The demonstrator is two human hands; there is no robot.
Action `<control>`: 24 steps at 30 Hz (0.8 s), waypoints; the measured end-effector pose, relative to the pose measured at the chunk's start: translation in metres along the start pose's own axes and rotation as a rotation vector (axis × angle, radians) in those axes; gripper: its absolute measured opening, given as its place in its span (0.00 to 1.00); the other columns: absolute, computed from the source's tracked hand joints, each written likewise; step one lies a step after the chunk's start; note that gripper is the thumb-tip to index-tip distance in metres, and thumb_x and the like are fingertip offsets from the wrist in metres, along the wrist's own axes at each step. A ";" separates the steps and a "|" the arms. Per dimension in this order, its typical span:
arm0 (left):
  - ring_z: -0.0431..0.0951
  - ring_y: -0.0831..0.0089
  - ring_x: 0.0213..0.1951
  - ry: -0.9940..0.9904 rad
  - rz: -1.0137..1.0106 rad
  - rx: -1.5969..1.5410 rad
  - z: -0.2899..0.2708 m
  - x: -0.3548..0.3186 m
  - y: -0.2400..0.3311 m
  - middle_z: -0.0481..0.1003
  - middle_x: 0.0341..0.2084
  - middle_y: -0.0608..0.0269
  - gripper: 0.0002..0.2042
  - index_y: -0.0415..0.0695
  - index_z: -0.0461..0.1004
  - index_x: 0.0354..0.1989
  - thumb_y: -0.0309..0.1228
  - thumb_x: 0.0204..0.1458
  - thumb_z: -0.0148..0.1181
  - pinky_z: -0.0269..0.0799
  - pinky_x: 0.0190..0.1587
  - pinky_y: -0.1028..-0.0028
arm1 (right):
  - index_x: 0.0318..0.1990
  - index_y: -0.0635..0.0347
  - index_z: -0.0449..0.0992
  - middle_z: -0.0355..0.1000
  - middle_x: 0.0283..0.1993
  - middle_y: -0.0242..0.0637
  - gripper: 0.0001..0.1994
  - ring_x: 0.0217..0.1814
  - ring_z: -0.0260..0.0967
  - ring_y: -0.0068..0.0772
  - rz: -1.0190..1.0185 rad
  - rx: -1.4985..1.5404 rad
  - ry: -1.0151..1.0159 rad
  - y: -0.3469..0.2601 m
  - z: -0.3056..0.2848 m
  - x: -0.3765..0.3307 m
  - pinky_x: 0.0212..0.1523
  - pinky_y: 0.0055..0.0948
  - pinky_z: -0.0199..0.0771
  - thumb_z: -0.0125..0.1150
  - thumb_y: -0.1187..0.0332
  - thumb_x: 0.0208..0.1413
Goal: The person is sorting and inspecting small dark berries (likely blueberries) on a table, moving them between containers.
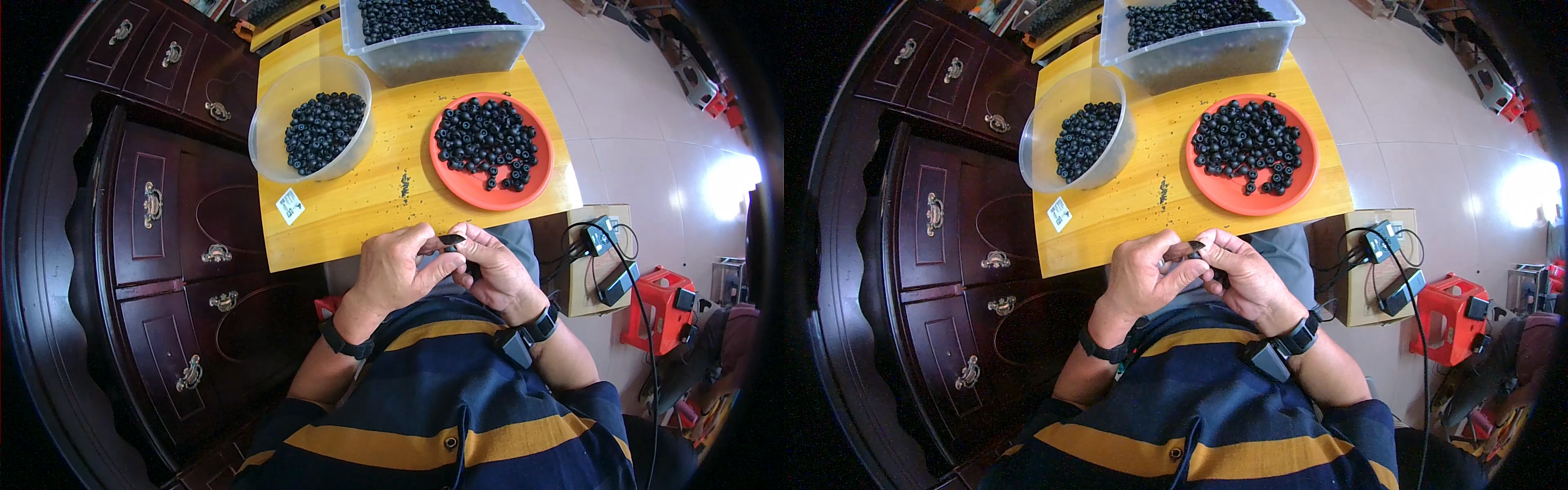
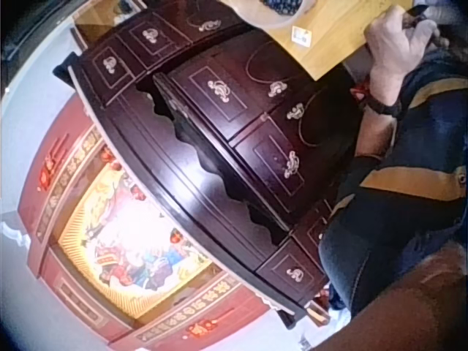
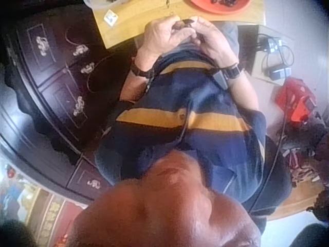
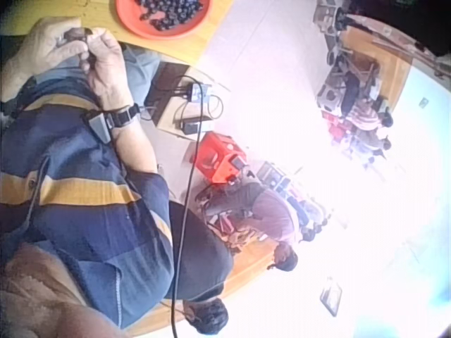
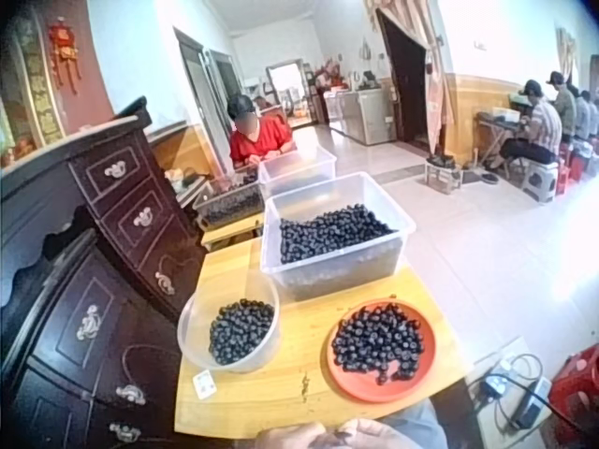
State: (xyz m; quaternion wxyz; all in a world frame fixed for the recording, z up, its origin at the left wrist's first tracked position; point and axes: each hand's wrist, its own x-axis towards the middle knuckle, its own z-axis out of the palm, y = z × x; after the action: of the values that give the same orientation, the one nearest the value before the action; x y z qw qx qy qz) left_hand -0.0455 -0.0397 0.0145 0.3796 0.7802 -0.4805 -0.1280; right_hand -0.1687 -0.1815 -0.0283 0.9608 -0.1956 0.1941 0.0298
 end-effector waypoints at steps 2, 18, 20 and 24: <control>0.81 0.58 0.25 0.010 -0.004 -0.026 0.000 0.001 0.000 0.78 0.21 0.58 0.21 0.44 0.74 0.28 0.52 0.53 0.66 0.73 0.26 0.64 | 0.45 0.53 0.74 0.73 0.34 0.24 0.04 0.29 0.70 0.13 -0.001 -0.013 -0.007 -0.001 0.001 0.000 0.24 0.12 0.68 0.59 0.68 0.66; 0.76 0.62 0.18 -0.048 0.021 0.003 0.004 0.003 0.002 0.74 0.16 0.58 0.19 0.42 0.74 0.23 0.45 0.53 0.69 0.69 0.23 0.68 | 0.42 0.53 0.74 0.71 0.33 0.23 0.02 0.28 0.67 0.13 -0.031 -0.048 0.042 -0.005 0.002 -0.001 0.24 0.13 0.65 0.58 0.68 0.66; 0.75 0.63 0.18 -0.037 0.019 -0.010 0.003 0.003 0.002 0.73 0.15 0.58 0.19 0.42 0.74 0.23 0.44 0.53 0.70 0.68 0.23 0.68 | 0.41 0.53 0.74 0.71 0.33 0.23 0.03 0.28 0.67 0.13 -0.046 -0.055 0.031 -0.005 0.002 -0.001 0.24 0.13 0.65 0.58 0.67 0.66; 0.70 0.74 0.18 -0.001 -0.010 -0.206 0.000 0.004 0.006 0.71 0.15 0.62 0.15 0.39 0.73 0.25 0.37 0.54 0.70 0.66 0.23 0.73 | 0.41 0.53 0.74 0.71 0.33 0.23 0.04 0.28 0.67 0.14 -0.048 -0.037 0.022 -0.005 0.005 -0.002 0.24 0.14 0.65 0.59 0.65 0.66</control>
State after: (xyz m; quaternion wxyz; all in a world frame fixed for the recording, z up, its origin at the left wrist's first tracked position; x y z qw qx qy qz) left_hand -0.0471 -0.0440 0.0193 0.4571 0.7392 -0.4611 -0.1789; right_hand -0.1675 -0.1843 -0.0215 0.9553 -0.2181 0.1993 0.0083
